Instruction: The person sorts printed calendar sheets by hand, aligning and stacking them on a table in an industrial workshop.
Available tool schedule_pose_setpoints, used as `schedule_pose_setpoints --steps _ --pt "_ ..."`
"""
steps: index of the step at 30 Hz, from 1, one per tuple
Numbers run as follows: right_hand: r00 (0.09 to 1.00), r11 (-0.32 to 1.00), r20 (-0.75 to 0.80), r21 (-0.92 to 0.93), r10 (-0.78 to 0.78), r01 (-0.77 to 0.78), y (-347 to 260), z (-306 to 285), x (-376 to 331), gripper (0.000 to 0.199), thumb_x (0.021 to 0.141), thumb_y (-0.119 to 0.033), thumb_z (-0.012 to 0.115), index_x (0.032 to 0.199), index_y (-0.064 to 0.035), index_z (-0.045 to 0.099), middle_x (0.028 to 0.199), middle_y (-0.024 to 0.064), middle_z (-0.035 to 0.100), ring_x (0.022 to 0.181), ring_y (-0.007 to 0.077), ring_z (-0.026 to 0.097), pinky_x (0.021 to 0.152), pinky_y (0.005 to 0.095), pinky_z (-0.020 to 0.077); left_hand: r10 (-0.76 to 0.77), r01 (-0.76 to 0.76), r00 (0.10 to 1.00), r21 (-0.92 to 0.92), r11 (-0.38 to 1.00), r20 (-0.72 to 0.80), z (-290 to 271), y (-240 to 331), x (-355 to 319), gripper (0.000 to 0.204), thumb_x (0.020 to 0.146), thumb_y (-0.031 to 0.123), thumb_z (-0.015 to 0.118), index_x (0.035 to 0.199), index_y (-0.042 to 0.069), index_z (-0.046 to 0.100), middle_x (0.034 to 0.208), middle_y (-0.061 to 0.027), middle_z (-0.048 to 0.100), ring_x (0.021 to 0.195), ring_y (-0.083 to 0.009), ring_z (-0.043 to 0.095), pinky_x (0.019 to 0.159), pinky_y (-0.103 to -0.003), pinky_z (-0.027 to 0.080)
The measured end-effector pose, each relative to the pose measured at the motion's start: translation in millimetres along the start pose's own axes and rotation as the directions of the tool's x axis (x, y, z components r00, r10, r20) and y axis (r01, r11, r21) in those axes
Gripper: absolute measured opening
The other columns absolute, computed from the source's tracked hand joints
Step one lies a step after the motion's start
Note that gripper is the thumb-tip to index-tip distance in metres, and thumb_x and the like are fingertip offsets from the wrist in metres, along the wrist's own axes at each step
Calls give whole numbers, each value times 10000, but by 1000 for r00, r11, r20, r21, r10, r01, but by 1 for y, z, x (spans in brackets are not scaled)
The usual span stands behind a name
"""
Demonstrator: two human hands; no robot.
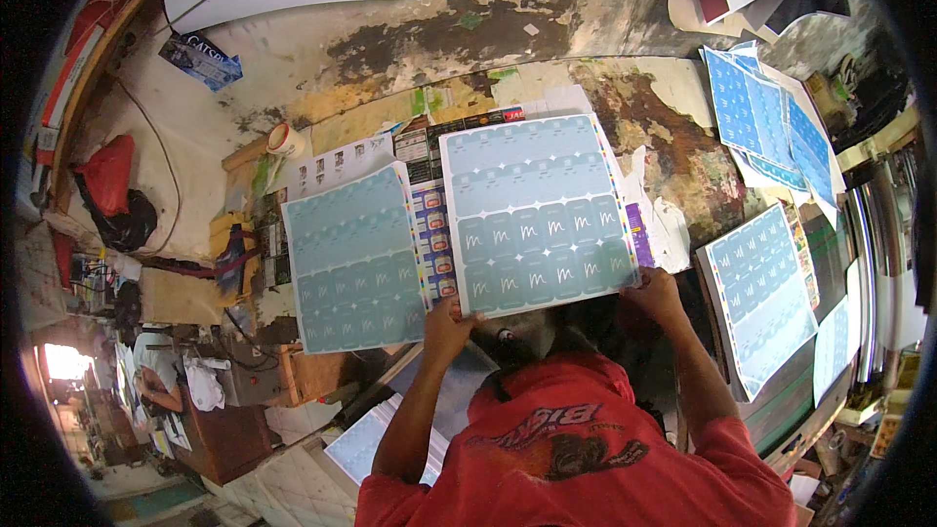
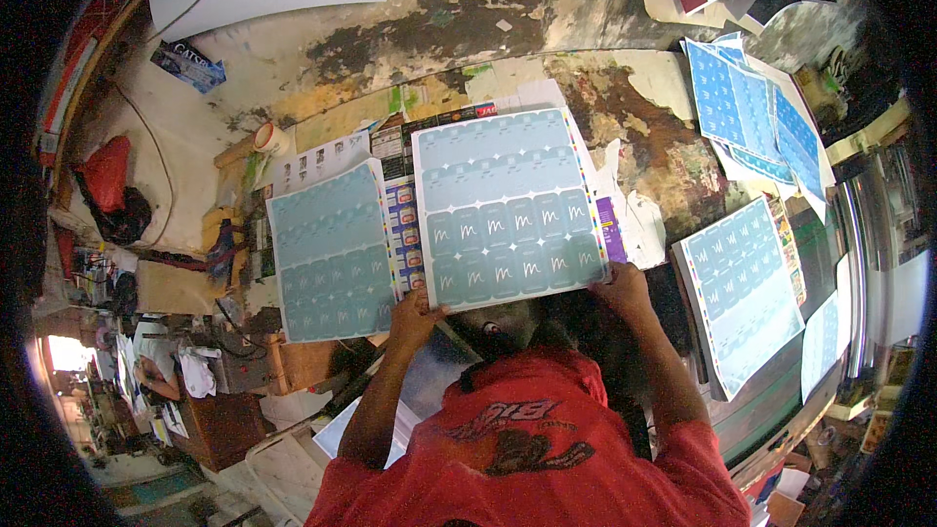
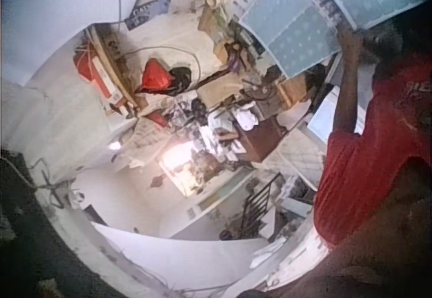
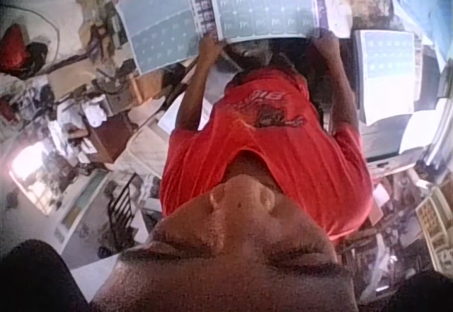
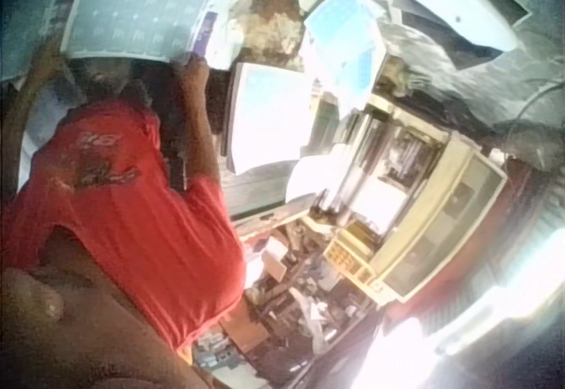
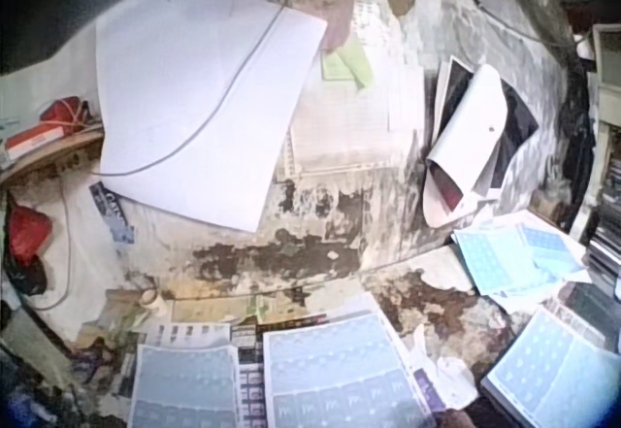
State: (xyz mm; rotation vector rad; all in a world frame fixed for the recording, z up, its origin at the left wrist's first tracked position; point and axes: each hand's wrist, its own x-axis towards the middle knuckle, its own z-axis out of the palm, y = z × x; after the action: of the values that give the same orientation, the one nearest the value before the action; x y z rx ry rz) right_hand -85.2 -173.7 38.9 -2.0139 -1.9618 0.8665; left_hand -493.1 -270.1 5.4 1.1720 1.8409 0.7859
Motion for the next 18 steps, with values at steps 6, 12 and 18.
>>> schedule_pose_setpoints --steps 6,12,18 --pt "974 991 -185 20 131 -130 4 12 2 307 768 -241 804 947 -7 721 812 155 721 751 283 709 700 402 554 -37 35 996 -19 999 -76 11 -13 5 260 833 125 770 1043 -6 690 896 -134 746 804 -200 720 732 -320 560" --pt "946 449 196 843 258 -297 -7 -11 -4 304 831 -156 770 1051 19 655 945 75 702 845 189 671 774 347 547 -225 212 974 -293 932 -12 12 -53 10 274 845 128 773 1070 -4 691 902 -102 729 836 -168 696 738 -300 556" --pt "915 193 117 960 387 -205 32 77 -46 286 927 -106 669 1174 27 615 1000 50 666 899 164 650 820 292 537 -296 127 941 -637 761 -167 24 -51 -26 322 907 163 737 1135 -53 667 1019 -101 688 879 -173 674 796 -281 568"
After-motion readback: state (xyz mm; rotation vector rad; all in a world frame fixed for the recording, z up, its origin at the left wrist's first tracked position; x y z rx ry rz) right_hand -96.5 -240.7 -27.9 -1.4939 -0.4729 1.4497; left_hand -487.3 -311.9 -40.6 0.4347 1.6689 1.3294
